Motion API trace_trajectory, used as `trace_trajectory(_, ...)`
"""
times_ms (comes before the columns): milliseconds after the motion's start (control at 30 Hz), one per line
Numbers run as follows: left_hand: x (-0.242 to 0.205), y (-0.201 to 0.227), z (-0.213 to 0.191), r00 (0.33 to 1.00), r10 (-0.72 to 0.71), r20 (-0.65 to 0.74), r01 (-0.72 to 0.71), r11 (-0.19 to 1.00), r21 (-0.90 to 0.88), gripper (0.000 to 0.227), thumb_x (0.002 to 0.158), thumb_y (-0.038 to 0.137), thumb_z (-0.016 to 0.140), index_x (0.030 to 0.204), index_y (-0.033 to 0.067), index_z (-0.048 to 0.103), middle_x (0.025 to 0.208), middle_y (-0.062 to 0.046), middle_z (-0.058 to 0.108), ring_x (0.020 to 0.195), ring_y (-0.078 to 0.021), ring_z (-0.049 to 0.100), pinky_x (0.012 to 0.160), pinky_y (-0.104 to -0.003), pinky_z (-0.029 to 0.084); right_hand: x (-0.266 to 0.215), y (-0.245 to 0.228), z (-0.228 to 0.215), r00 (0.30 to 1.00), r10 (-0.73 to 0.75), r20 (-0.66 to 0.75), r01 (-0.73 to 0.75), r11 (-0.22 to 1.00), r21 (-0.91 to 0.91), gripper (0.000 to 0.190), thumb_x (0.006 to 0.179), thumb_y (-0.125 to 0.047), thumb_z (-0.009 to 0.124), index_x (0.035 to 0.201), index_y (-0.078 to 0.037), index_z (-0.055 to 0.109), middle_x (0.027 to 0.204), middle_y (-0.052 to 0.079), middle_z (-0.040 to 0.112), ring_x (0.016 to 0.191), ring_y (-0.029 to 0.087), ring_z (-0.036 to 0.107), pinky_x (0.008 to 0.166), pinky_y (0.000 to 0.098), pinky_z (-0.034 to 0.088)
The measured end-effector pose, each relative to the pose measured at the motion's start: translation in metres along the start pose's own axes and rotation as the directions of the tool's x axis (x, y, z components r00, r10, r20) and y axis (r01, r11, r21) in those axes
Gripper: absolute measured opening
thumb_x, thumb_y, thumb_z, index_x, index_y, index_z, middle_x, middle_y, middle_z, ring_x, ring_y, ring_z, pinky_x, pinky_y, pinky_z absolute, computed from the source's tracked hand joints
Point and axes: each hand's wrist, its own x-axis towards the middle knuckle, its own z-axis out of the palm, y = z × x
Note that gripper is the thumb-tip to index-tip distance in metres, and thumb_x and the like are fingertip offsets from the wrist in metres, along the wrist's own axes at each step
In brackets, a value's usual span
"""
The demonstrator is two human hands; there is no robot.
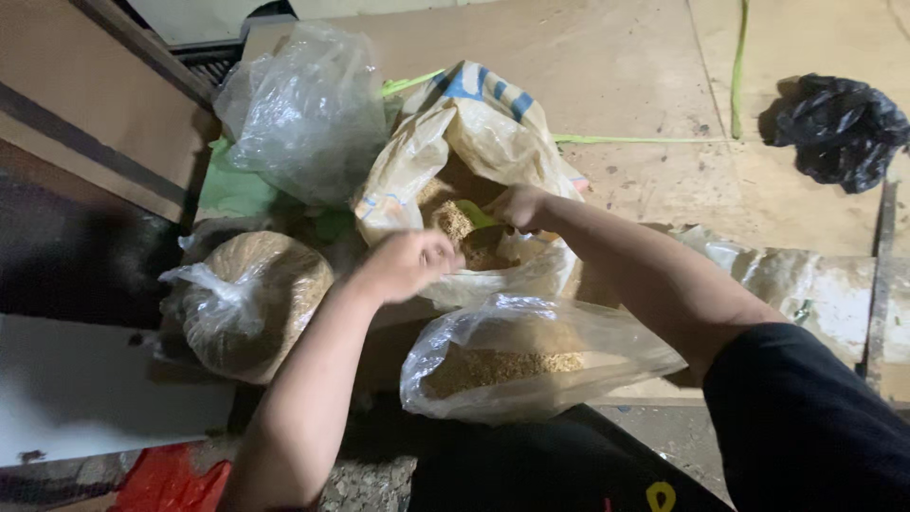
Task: The person scoops grain from a large sack using a green scoop and pours it into a clear plastic bag. The person repeats this action multiple times to fill the bag.
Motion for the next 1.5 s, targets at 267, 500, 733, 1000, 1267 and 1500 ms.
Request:
trace_trajectory(267, -0.014, 0.0, 0.021, 0.988, 0.018, 0.153, -0.03, 0.997, 0.075, 0.026, 0.091, 0.033, 0.07, 0.084, 0.0078, 0.075, 0.082, -0.004, 0.076, 0.073, -0.02, 0.07, 0.072, -0.037, 0.059, -0.064, -0.035, -0.07, 0.999, -0.028, -0.022, 0.03, 0.996, 0.085, 0.041, 0.088, -0.015, 0.064, 0.128, -0.017, 0.076, 0.121, 0.011, 0.07, 0.09, 0.017, 0.067, 0.075, 0.0356, 0.054)
trace_trajectory(500, 0.013, -0.019, 0.011, 0.956, 0.171, -0.238, -0.165, 0.985, 0.044, 0.018, 0.088, 0.019, 0.067, 0.088, 0.0023, 0.074, 0.08, -0.017, 0.074, 0.073, -0.0257, 0.073, 0.072, -0.04, 0.055, -0.146, -0.087, -0.132, 0.911, -0.412, -0.016, 0.39, 0.874, -0.29, 0.042, 0.093, -0.023, 0.059, 0.133, -0.023, 0.073, 0.111, 0.0, 0.073, 0.07, 0.009, 0.068, 0.062, 0.0279, 0.055)
trace_trajectory(733, 0.025, -0.016, 0.012, 0.959, 0.079, -0.273, -0.067, 0.996, 0.051, 0.018, 0.086, 0.018, 0.066, 0.09, 0.0016, 0.074, 0.083, -0.021, 0.073, 0.078, -0.0316, 0.073, 0.072, -0.042, 0.054, -0.232, -0.144, -0.132, 0.986, 0.16, 0.041, -0.156, 0.984, -0.087, 0.034, 0.101, -0.037, 0.054, 0.128, -0.026, 0.071, 0.083, 0.006, 0.08, 0.065, 0.013, 0.067, 0.065, 0.0305, 0.058)
trace_trajectory(1000, 0.004, 0.006, 0.007, 0.987, -0.039, -0.154, 0.035, 0.999, -0.023, 0.027, 0.097, 0.024, 0.064, 0.084, 0.0021, 0.074, 0.082, -0.015, 0.076, 0.074, -0.0243, 0.071, 0.073, -0.039, 0.054, -0.287, -0.161, -0.084, 0.984, -0.073, 0.164, 0.178, 0.527, -0.831, 0.047, 0.111, -0.039, 0.044, 0.155, -0.023, 0.048, 0.074, 0.0, 0.062, 0.05, 0.008, 0.058, 0.045, 0.0259, 0.049)
trace_trajectory(1267, -0.057, -0.005, 0.014, 0.851, 0.056, -0.522, -0.167, 0.972, -0.168, 0.029, 0.092, 0.032, 0.07, 0.103, 0.0052, 0.075, 0.096, -0.01, 0.077, 0.087, -0.0218, 0.074, 0.077, -0.036, 0.054, -0.265, -0.142, -0.114, 0.977, -0.101, -0.19, -0.074, 0.671, -0.738, 0.031, 0.106, -0.037, 0.045, 0.128, -0.026, 0.065, 0.077, 0.001, 0.068, 0.046, 0.014, 0.06, 0.042, 0.032, 0.049)
trace_trajectory(1500, -0.055, -0.046, 0.047, 0.745, -0.561, -0.361, 0.499, 0.827, -0.258, 0.055, 0.095, 0.053, 0.073, 0.103, -0.0016, 0.074, 0.098, -0.017, 0.078, 0.09, -0.0302, 0.075, 0.079, -0.041, 0.057, -0.12, -0.128, -0.074, 0.958, 0.279, 0.065, -0.135, 0.64, -0.756, 0.031, 0.095, -0.014, 0.058, 0.118, -0.012, 0.079, 0.111, 0.012, 0.076, 0.1, 0.03, 0.072, 0.083, 0.0428, 0.059)
